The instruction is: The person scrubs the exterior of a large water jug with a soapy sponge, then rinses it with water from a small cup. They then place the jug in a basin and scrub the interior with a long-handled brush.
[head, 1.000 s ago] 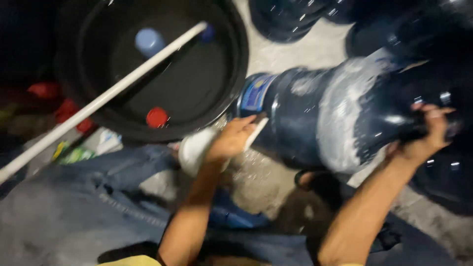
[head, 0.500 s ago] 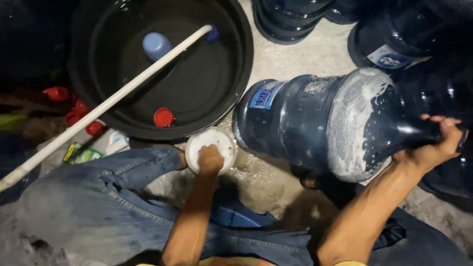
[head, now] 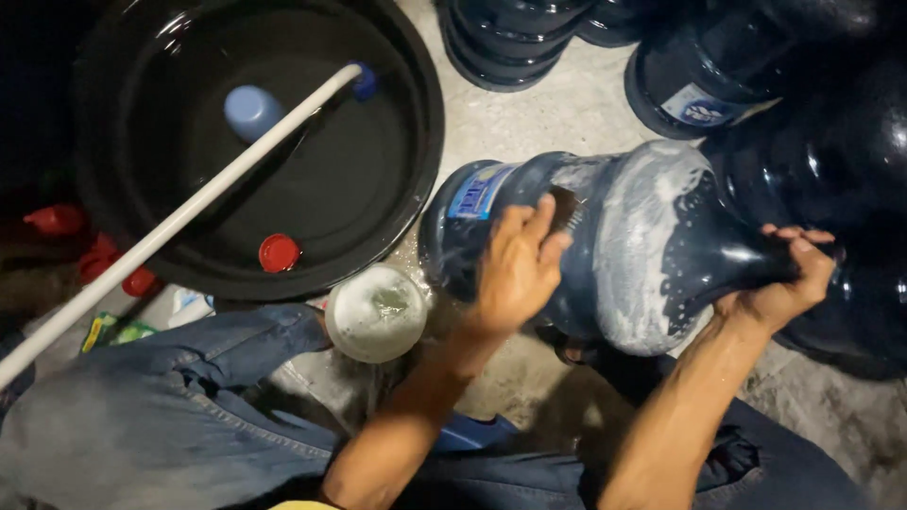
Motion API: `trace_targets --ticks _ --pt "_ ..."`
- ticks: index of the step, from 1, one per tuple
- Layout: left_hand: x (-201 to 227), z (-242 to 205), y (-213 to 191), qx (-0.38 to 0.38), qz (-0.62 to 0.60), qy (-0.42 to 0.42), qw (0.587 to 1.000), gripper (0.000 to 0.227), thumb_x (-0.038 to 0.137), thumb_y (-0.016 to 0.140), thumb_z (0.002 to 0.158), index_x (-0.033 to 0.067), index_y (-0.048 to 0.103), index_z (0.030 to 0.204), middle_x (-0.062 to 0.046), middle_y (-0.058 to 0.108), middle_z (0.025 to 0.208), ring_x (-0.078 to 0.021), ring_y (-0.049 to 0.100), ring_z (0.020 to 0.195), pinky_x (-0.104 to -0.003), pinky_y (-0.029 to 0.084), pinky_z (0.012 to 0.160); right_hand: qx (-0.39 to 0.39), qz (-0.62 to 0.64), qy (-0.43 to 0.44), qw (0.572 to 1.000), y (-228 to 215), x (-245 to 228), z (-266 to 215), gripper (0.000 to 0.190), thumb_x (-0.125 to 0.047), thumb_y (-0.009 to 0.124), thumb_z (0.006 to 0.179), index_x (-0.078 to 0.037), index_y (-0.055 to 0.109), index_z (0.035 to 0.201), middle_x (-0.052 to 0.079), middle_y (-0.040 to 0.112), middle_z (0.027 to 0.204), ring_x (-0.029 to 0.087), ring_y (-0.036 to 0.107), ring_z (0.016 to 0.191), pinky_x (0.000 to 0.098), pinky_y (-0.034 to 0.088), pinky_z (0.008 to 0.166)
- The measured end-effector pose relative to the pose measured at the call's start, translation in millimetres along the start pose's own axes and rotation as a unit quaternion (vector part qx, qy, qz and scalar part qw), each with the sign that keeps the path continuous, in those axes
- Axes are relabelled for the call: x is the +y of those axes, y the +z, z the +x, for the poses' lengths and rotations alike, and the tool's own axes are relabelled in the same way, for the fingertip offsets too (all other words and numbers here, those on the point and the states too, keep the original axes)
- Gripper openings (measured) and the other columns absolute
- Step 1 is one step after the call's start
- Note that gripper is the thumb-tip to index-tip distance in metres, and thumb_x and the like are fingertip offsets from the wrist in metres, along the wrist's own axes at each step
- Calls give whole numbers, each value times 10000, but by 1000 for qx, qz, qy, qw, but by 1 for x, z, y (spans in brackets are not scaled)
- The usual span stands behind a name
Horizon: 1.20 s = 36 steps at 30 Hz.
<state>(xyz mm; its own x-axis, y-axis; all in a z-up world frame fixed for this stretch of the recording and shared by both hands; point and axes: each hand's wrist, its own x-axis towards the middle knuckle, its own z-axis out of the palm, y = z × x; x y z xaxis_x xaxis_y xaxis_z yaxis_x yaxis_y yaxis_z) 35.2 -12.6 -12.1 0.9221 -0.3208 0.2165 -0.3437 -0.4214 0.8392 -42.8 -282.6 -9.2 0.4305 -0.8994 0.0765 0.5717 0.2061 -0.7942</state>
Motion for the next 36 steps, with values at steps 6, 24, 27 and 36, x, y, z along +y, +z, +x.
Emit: trace_targets --ticks 6,24,27,36 --pt "-27 20 29 27 91 41 995 354 325 426 943 84 685 966 -74 670 748 -253 584 776 -354 454 676 -9 -32 12 999 4 4 -4 191 -135 565 729 -102 592 915 54 570 788 166 565 804 283 515 846" --pt "8 -12 -31 -65 -74 -101 990 553 361 597 833 8 555 1256 -118 444 993 -268 518 969 -301 373 939 -80 -116 -40 989 51 8 -23 149 -69 539 729 -77 521 877 85 540 795 219 560 773 328 538 833" --pt "-65 -9 -2 80 -21 70 994 319 240 529 900 -40 682 904 -177 563 713 -331 514 766 -431 389 737 -58 -29 0 998 20 14 -4 201 -57 540 741 -114 582 930 -5 570 882 152 560 843 341 508 878" --pt "-39 -13 -32 -18 -77 -171 982 555 394 565 867 26 542 1282 -115 500 968 -261 573 943 -323 388 907 -48 -60 7 997 25 8 -6 171 -96 555 705 -122 580 873 46 557 795 145 573 816 301 535 872"
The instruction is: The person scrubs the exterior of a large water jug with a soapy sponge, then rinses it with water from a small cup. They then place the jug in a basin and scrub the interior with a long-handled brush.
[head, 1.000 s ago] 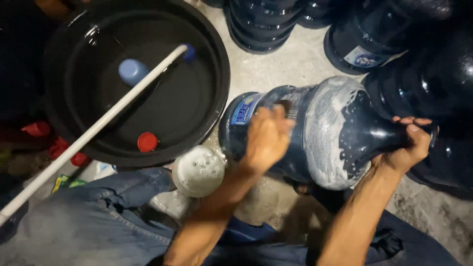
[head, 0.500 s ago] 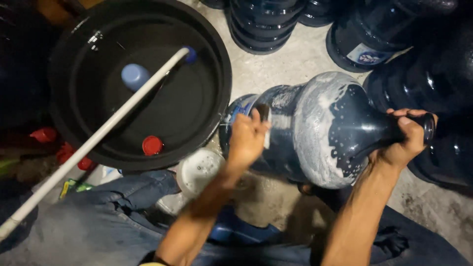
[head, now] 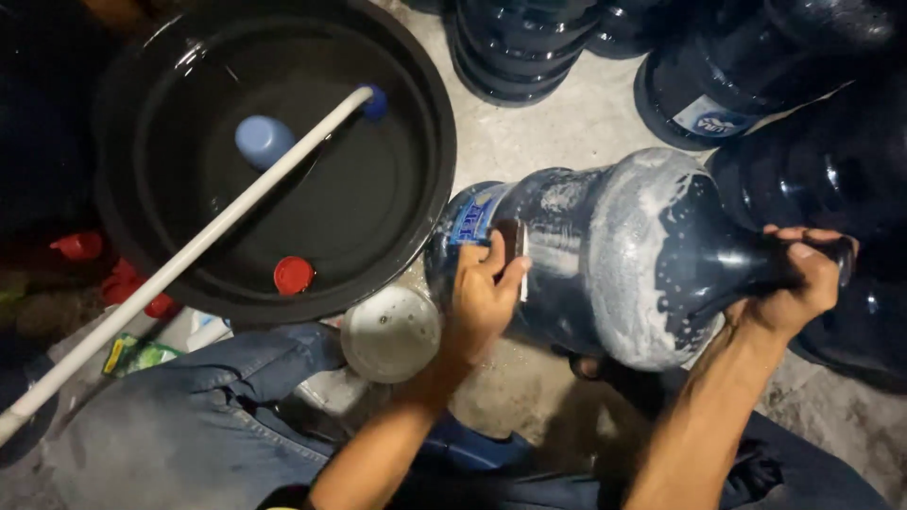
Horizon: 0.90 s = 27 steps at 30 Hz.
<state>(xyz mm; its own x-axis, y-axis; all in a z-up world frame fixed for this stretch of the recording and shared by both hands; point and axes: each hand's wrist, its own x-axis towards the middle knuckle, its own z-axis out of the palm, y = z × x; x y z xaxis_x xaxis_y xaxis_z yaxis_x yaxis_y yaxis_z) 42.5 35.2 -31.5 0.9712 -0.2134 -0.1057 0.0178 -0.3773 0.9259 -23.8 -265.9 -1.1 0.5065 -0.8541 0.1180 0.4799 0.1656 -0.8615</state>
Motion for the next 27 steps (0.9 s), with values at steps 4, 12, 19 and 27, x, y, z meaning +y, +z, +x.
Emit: trace_targets --ticks 4,12,19,27 --pt "28 -9 8 -54 -16 37 998 545 410 492 854 116 530 1311 -42 430 962 -192 487 928 -287 415 852 -76 -60 -27 995 4 1 -7 215 -152 570 711 -105 518 914 66 535 815 173 563 807 297 530 852" --pt "46 21 -19 -146 2 48 988 602 420 481 881 -37 519 1272 -141 478 962 -292 571 952 -299 393 909 -132 -94 -34 986 21 -3 -13 284 -208 555 665 -101 493 921 82 531 824 204 544 800 333 536 869" --pt "4 47 -7 -114 116 40 986 633 330 168 982 180 769 852 -295 524 972 -431 605 776 -464 426 891 -163 -109 -39 980 11 0 -12 308 -212 541 664 -98 473 942 85 526 839 211 546 814 338 545 894" --pt "50 59 -34 -254 126 -10 959 575 479 355 891 104 464 1313 -229 420 1125 -427 473 1126 -531 396 883 -216 -65 -16 974 5 -1 -10 316 -218 551 685 -111 474 973 73 523 863 225 550 822 336 533 928"
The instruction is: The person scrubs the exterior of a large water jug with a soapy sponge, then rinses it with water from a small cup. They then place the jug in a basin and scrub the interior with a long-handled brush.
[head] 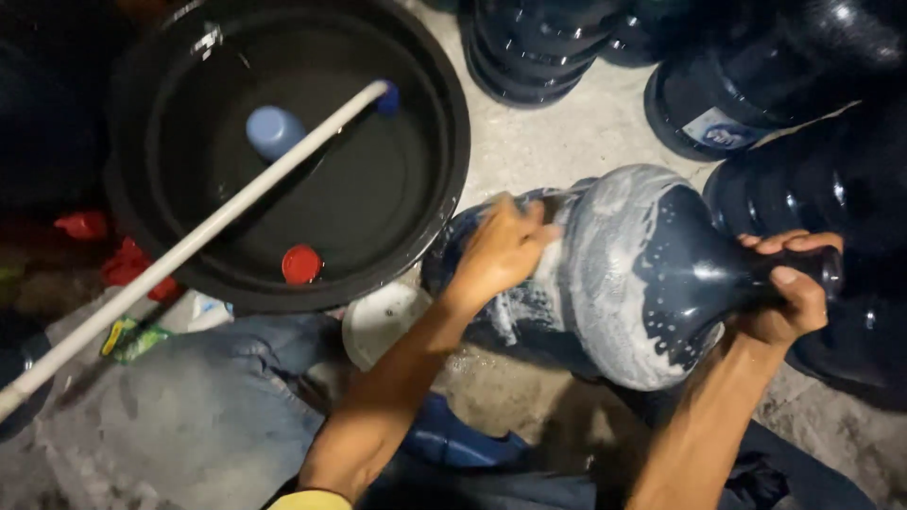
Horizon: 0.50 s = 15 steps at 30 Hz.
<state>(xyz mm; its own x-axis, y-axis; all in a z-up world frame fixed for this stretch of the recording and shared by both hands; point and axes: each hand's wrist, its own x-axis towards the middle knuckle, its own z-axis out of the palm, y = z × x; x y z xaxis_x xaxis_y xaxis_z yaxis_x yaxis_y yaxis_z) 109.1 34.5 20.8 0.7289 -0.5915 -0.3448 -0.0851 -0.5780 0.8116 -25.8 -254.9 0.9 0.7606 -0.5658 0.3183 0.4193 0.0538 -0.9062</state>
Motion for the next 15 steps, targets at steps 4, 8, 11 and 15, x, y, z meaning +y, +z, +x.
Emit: trace_targets --ticks 4,8,11,15 --pt "19 15 -12 -29 -202 -207 957 378 368 419 998 76 575 816 -19 492 634 -125 450 493 -290 330 423 9 27 -3 1000 -7 -5 -5 293 -232 562 681 -115 510 944 54 540 864 218 581 830 316 549 913" --pt "-5 38 3 21 -135 -32 990 339 363 587 735 67 438 663 -157 669 1025 -180 551 793 -359 383 639 -14 14 -3 1000 -5 -6 -6 317 -239 560 695 -130 482 982 54 541 876 219 575 856 333 526 940" --pt "-38 71 29 29 -72 56 995 357 390 539 798 76 444 657 -171 660 922 -207 563 701 -407 401 591 -11 17 -3 1000 -19 -4 -12 314 -248 552 686 -128 493 971 55 543 866 221 576 847 330 535 929" --pt "-13 73 5 -19 -44 -117 992 327 411 571 729 114 689 799 -136 706 893 -299 662 874 -360 465 718 -36 41 -5 998 -2 -9 -11 319 -236 553 685 -121 510 979 62 563 867 204 586 854 328 541 940"
